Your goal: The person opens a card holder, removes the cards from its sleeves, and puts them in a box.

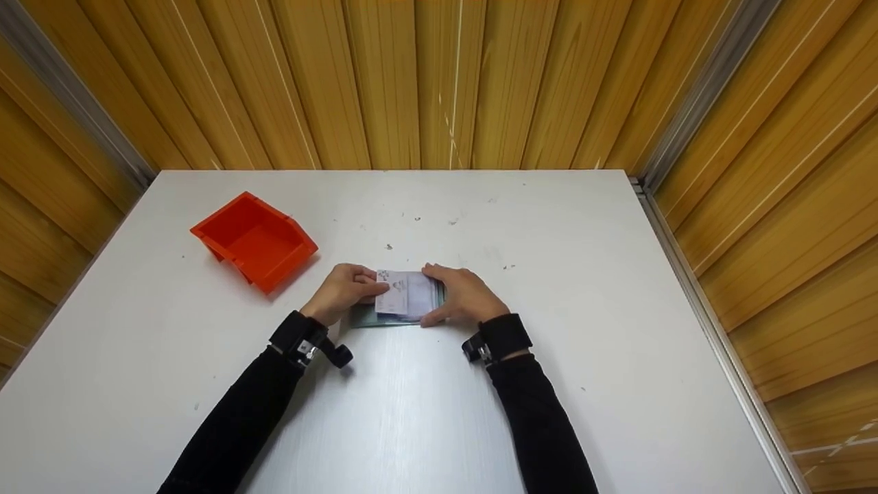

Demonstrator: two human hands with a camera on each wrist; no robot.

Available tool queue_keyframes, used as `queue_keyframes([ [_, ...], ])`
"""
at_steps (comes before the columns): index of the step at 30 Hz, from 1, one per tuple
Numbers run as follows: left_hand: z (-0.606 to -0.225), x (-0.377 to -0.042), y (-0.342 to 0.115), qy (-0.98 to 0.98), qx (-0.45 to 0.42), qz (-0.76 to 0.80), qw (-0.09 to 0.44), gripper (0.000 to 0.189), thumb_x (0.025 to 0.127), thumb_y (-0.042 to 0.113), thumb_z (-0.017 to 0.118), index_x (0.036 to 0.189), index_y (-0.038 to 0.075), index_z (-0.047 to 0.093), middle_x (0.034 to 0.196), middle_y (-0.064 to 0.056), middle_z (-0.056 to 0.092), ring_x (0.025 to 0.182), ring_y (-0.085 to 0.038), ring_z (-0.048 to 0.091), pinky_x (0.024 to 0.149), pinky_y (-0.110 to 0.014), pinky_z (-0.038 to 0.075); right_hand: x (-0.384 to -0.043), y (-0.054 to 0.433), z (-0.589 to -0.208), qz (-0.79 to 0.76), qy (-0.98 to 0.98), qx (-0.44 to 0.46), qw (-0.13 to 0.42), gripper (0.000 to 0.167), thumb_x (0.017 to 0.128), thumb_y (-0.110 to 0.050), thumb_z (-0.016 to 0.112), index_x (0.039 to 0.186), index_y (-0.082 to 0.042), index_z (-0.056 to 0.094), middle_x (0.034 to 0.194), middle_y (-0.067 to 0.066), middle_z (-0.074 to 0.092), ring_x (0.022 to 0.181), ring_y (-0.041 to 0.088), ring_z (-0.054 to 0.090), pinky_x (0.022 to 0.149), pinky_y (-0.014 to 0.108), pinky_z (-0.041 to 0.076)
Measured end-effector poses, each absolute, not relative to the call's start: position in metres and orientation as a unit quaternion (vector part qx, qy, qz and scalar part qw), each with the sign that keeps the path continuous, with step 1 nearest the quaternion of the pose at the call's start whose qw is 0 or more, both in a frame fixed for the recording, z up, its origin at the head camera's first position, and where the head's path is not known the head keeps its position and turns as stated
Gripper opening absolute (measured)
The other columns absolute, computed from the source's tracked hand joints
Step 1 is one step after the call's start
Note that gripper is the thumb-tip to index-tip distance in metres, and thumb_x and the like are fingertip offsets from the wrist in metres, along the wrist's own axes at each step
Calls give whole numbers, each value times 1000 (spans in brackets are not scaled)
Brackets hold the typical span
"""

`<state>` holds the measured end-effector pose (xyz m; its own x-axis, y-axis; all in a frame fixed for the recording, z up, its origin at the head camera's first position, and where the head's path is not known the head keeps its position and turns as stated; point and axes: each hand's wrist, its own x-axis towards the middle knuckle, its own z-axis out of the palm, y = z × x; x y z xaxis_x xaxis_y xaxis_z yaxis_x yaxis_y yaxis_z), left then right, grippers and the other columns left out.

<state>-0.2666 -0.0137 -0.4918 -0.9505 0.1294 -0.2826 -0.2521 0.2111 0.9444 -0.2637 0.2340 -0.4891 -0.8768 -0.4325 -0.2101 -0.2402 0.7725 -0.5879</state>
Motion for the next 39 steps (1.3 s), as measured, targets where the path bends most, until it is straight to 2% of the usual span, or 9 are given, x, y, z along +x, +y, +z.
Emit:
queue_keyframes([
  [10, -486, -266, -41, 780, -57, 603, 157, 23, 88, 4, 80, 106, -4, 66, 93, -12, 76, 79, -14, 70, 76, -24, 60, -264, 234, -490, -291, 923, -187, 167, 104, 72, -36, 96, 159, -20, 42, 167, 4, 37, 152, 30, 37, 122, 51, 34],
  [16, -486, -267, -44, 778, -53, 606, 154, 21, 89, 2, 78, 105, -4, 65, 91, -12, 76, 76, -13, 68, 71, -22, 58, -265, 236, -488, -297, 921, -194, 159, 104, 71, -35, 96, 159, -17, 43, 165, 7, 40, 153, 31, 36, 124, 51, 32],
  [21, -482, -267, -40, 766, -42, 621, 158, 23, 89, 1, 78, 107, -4, 65, 92, -11, 75, 78, -14, 69, 76, -25, 61, -265, 237, -488, -300, 920, -190, 167, 104, 72, -35, 96, 159, -19, 42, 166, 6, 38, 154, 31, 34, 124, 52, 31],
  [27, -468, -271, -43, 736, -49, 660, 143, 25, 89, 1, 79, 109, -3, 64, 85, -6, 67, 79, -16, 65, 84, -31, 62, -265, 237, -489, -299, 921, -185, 169, 105, 72, -36, 96, 159, -20, 42, 166, 5, 38, 154, 30, 34, 124, 52, 31],
  [33, -445, -276, -58, 723, -49, 680, 114, 35, 92, 8, 77, 121, -5, 64, 97, -13, 74, 89, -25, 71, 99, -42, 58, -264, 238, -489, -306, 919, -185, 166, 104, 71, -36, 96, 159, -20, 43, 166, 5, 39, 154, 30, 34, 124, 52, 31],
  [36, -436, -278, -67, 716, -57, 690, 91, 37, 93, 9, 77, 124, -5, 63, 99, -14, 75, 92, -27, 72, 99, -43, 58, -264, 238, -489, -306, 919, -189, 164, 104, 71, -37, 96, 159, -20, 43, 166, 5, 39, 154, 30, 34, 124, 52, 31],
  [39, -432, -278, -77, 707, -60, 701, 74, 35, 92, 6, 77, 123, -6, 64, 93, -11, 74, 88, -24, 72, 94, -39, 60, -265, 237, -491, -304, 919, -191, 163, 104, 71, -36, 96, 159, -20, 43, 165, 5, 40, 154, 29, 35, 124, 51, 32],
])
